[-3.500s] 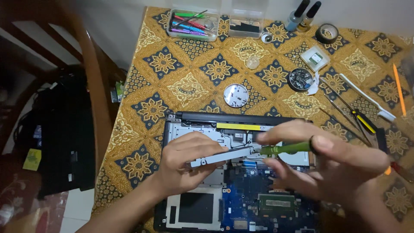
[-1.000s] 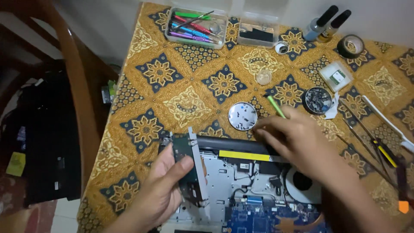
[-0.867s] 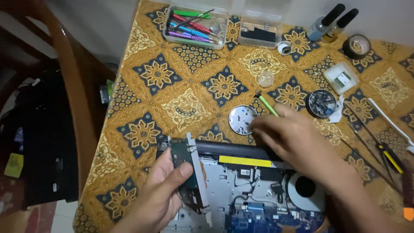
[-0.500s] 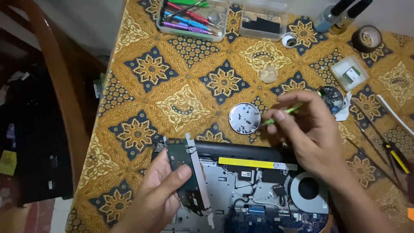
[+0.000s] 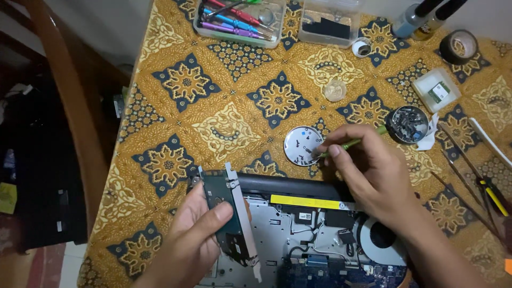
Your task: Removing a hard drive from a laptop using a screwdriver
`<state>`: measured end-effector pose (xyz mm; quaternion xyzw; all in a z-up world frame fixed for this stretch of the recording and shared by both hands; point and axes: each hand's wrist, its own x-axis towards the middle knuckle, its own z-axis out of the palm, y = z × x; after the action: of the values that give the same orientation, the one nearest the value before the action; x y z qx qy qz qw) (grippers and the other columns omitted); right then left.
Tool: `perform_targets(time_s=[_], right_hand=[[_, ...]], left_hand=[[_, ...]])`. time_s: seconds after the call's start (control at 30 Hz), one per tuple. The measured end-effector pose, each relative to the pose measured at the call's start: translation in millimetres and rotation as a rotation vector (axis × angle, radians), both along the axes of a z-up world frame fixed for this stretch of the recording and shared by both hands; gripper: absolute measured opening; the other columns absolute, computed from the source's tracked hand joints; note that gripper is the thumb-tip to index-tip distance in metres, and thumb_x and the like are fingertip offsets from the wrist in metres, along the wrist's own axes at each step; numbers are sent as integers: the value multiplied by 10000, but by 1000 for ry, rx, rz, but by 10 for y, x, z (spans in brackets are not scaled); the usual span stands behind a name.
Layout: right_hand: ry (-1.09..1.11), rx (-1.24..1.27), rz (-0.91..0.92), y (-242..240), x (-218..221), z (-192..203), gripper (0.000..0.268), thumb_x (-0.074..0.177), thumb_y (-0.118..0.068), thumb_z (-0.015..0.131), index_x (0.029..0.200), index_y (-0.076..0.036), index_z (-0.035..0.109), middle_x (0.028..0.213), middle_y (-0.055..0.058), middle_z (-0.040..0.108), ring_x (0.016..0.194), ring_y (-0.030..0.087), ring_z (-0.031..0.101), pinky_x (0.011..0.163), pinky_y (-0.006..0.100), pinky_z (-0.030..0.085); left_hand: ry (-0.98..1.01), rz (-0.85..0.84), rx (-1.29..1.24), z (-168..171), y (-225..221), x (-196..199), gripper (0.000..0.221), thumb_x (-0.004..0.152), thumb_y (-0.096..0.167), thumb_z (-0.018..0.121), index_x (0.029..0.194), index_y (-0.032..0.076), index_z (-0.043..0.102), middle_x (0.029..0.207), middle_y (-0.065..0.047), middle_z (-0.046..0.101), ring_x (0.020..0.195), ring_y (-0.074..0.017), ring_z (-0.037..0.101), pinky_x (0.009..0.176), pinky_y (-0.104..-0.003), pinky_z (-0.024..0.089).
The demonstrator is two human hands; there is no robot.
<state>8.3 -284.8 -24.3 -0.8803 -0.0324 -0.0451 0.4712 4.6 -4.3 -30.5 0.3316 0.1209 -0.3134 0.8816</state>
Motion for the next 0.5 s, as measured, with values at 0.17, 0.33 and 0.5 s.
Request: perform_targets(time_s=[0.17,0.33,0.5], right_hand=[[4,-51,4,0,-3,5,180,1010,-74,572,1179,-12,566,1011,100,784,724,129,777,663,238,636],[-41,-8,-19,-17,-36,-4,184,1016,-38,559,1192,16,558,1056,143,744,886,196,776,747,266,653],[-105,78,-54,26,-95,89,218,1001,16,574,1209,43,514,1122,196,674,1039,253,769,800,282,666]], left_hand=[[-25,-6,-16,9,-7,3,595,942,161,691,1468,7,461,1382,-224,665,1244,-322,659,1034,-453,520],[29,44,-56,-96,19,-33,502,979,144,590,1427,-49,472,1305,-292,671,1147,-341,693,974,-467,559],[14,75,-253,-108,27,-69,446,1052,97,629,1438,-57,465,1379,-351,624,1252,-408,655,1058,-523,498]])
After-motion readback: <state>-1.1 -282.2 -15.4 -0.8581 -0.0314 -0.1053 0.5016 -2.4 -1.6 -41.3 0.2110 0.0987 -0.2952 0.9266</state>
